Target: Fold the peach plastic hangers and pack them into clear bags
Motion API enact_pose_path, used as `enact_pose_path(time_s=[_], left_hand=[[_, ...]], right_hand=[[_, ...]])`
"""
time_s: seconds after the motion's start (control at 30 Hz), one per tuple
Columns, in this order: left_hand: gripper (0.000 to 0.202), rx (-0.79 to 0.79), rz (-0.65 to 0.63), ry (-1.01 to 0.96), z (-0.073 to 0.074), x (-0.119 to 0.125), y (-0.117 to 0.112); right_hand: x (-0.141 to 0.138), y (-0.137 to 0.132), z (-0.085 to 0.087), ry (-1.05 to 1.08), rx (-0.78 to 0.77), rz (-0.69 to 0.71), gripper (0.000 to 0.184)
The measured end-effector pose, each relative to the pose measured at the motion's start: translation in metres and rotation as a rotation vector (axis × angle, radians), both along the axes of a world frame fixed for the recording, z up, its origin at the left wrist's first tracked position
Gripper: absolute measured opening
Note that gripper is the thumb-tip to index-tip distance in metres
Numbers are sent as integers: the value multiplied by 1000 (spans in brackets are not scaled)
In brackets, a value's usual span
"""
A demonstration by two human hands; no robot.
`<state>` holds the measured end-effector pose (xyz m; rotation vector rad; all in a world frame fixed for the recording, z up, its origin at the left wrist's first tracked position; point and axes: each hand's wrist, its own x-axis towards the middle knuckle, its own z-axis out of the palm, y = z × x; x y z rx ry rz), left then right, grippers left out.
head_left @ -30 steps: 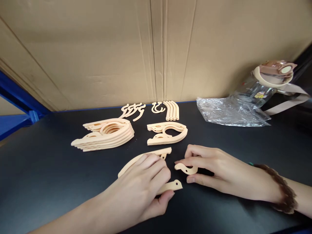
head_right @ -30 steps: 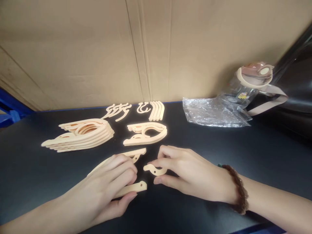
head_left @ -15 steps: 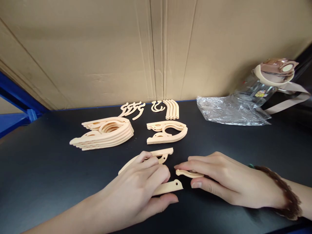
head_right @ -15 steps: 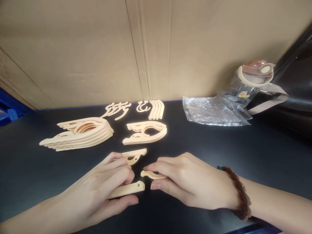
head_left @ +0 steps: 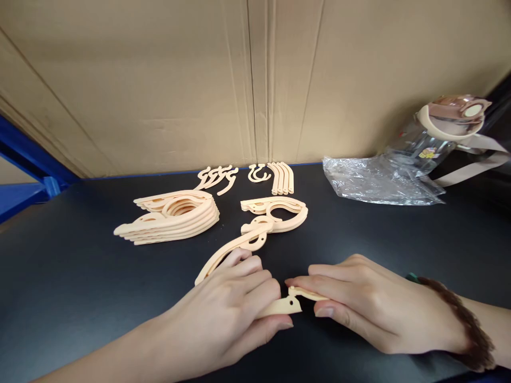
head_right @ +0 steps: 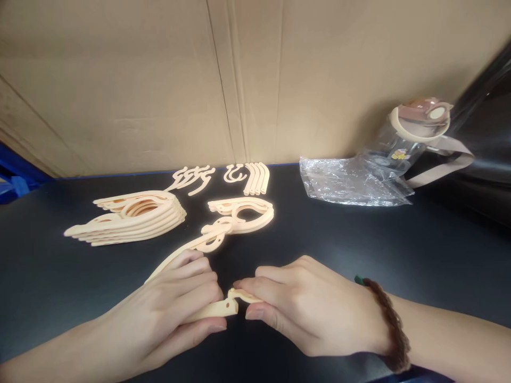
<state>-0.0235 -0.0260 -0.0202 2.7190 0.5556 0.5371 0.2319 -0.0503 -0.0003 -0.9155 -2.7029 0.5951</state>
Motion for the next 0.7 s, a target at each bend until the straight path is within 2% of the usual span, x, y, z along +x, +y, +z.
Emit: enact_pose_path(time_s=[0.4,0.53,0.7], left_hand=[[34,8,-17,-18,3,1,1],[35,10,-9,-29,2,0,0],[37,28,-17,-20,5,1,-1]], right_hand=[[0,0,0,38,-27,22,38],[0,0,-3,14,46,29,37],[-2,-2,-8,-18,224,85,37]])
